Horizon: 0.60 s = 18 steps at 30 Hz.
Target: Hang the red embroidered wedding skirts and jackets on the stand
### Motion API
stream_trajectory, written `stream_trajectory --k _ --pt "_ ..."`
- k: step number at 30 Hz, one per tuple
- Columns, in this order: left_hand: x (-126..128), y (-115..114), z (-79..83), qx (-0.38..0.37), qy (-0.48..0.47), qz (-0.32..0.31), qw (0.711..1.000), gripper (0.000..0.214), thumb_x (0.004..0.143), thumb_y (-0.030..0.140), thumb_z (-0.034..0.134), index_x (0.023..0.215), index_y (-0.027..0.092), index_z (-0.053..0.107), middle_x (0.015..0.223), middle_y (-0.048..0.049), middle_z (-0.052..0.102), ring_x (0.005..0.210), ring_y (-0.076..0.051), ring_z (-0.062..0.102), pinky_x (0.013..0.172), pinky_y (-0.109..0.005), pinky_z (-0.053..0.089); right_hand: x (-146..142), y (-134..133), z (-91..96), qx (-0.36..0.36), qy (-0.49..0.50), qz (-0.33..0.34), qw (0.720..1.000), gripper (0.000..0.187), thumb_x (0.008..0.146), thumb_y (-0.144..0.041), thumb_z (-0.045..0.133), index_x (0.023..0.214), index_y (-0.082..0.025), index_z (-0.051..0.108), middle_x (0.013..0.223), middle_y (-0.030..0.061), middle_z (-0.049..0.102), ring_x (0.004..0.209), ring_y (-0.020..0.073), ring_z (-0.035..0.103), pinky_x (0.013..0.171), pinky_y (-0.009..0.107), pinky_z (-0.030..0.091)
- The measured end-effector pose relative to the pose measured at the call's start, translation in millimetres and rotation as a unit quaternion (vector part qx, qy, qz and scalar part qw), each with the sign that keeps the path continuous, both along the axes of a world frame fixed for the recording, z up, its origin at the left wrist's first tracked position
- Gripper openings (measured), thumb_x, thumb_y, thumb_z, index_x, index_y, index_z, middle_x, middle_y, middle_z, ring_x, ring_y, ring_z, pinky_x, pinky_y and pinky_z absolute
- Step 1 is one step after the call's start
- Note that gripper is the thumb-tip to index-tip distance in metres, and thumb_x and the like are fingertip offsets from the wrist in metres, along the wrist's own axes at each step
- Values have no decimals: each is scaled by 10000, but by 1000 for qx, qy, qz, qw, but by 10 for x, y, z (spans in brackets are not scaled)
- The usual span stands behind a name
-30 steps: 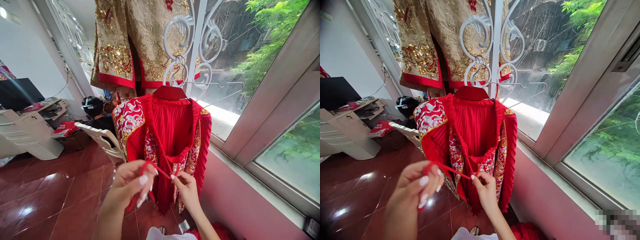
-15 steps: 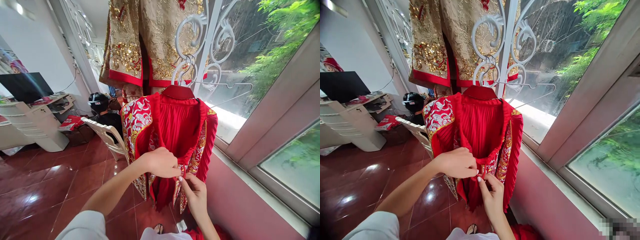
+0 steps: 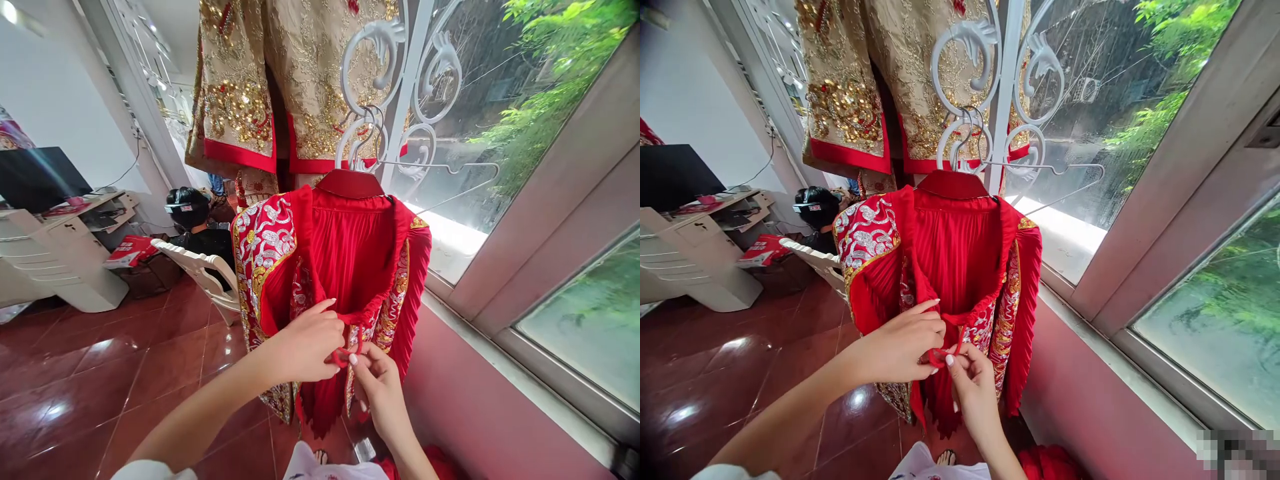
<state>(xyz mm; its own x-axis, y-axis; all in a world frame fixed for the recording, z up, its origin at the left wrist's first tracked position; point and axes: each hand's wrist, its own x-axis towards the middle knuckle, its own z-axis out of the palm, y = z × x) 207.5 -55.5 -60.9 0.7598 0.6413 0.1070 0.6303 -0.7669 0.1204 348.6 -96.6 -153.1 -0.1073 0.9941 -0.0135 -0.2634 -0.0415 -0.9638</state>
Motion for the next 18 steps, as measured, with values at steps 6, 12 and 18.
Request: stream_trajectory --k 6,12,18 --pt "-63 -167 -406 -38 -257 148 954 595 767 313 595 1323 287 384 1420 -72 350 1320 -263 297 1066 -449 307 2 23 9 -35 99 47 993 360 768 -531 584 828 -215 423 433 -129 338 274 13 146 287 158 107" --pt "213 -359 -1038 -299 -558 249 733 569 848 401 465 1362 218 300 1325 -124 466 1180 -204 491 942 -333 448 -57 43 -53 63 -42 -10 997 234 809 -431 556 805 -199 527 560 -49 480 462 72 425 464 185 375" --pt "72 -332 -1201 -392 -528 271 703 445 776 529 533 947 124 601 594 19 515 506 -88 461 451 -197 349 -35 91 -69 119 -250 -44 960 241 849 -349 481 775 -166 619 689 27 604 597 130 504 550 231 374"
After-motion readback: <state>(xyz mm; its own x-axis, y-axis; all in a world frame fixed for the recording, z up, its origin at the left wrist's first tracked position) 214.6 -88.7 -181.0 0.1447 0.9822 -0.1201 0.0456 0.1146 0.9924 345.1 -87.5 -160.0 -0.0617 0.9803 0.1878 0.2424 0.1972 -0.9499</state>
